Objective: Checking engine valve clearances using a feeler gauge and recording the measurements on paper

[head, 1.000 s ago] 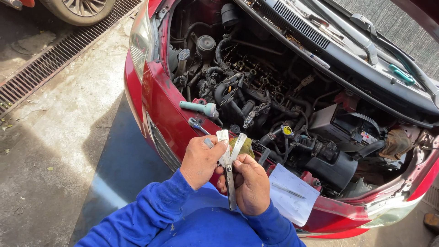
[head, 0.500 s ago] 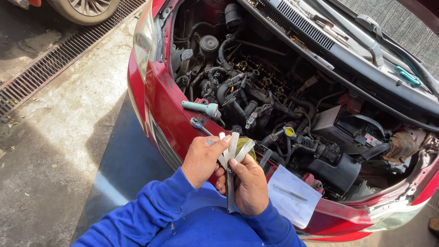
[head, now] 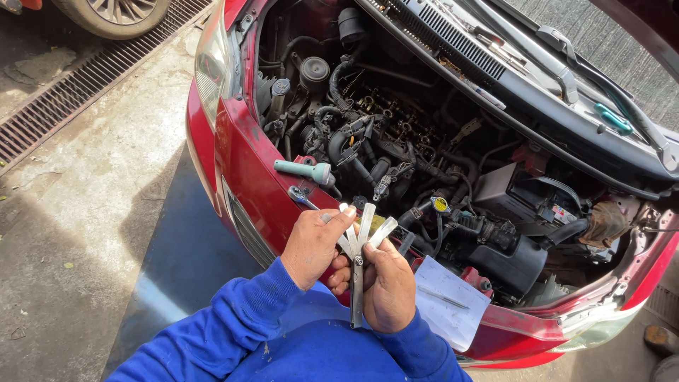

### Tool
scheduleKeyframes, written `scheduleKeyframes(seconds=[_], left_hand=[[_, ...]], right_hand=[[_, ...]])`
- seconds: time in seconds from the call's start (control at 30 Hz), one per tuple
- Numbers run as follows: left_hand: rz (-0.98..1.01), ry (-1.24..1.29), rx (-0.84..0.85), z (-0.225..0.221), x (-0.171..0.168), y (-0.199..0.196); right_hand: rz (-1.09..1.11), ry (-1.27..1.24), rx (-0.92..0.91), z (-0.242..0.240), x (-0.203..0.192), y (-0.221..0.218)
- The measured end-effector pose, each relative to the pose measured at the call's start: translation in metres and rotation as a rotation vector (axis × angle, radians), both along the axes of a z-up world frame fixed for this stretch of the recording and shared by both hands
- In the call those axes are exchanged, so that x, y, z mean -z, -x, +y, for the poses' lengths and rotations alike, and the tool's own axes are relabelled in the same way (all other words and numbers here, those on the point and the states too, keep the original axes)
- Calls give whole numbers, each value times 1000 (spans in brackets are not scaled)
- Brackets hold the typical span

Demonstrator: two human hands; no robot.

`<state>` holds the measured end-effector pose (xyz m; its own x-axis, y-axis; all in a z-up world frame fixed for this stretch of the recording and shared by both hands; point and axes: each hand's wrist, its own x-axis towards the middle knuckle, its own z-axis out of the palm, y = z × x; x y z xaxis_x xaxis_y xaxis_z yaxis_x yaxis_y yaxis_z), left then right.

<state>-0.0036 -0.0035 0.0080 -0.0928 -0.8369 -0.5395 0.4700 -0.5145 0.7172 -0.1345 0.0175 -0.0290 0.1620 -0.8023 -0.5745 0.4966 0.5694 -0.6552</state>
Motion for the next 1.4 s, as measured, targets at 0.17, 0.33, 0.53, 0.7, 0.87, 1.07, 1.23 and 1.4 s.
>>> scheduleKeyframes(seconds=[0.17,0.33,0.53,0.7,0.87,1.07,1.23,1.4], left_hand=[[-162,8,75,-5,-3,-4],[-389,93,159,-8,15,-4],[-65,-69,19,-9,10,0],[7,-81,-33,-15,9,-6],[14,-128,0,-22,9,-13],[11,-117,68,-32,17,-22],[69,-137,136,-43,25,-31],[-81,23,248,-58,47,-36]], right_hand=[[3,4,-4,1,3,0],[1,81,-24,1,14,-4],[106,82,173,-3,15,-21],[163,-58,192,-12,-4,-30],[58,-42,205,-13,17,-29],[46,10,229,-16,17,-35],[76,-17,216,-20,11,-39],[39,-50,176,-21,12,-40]])
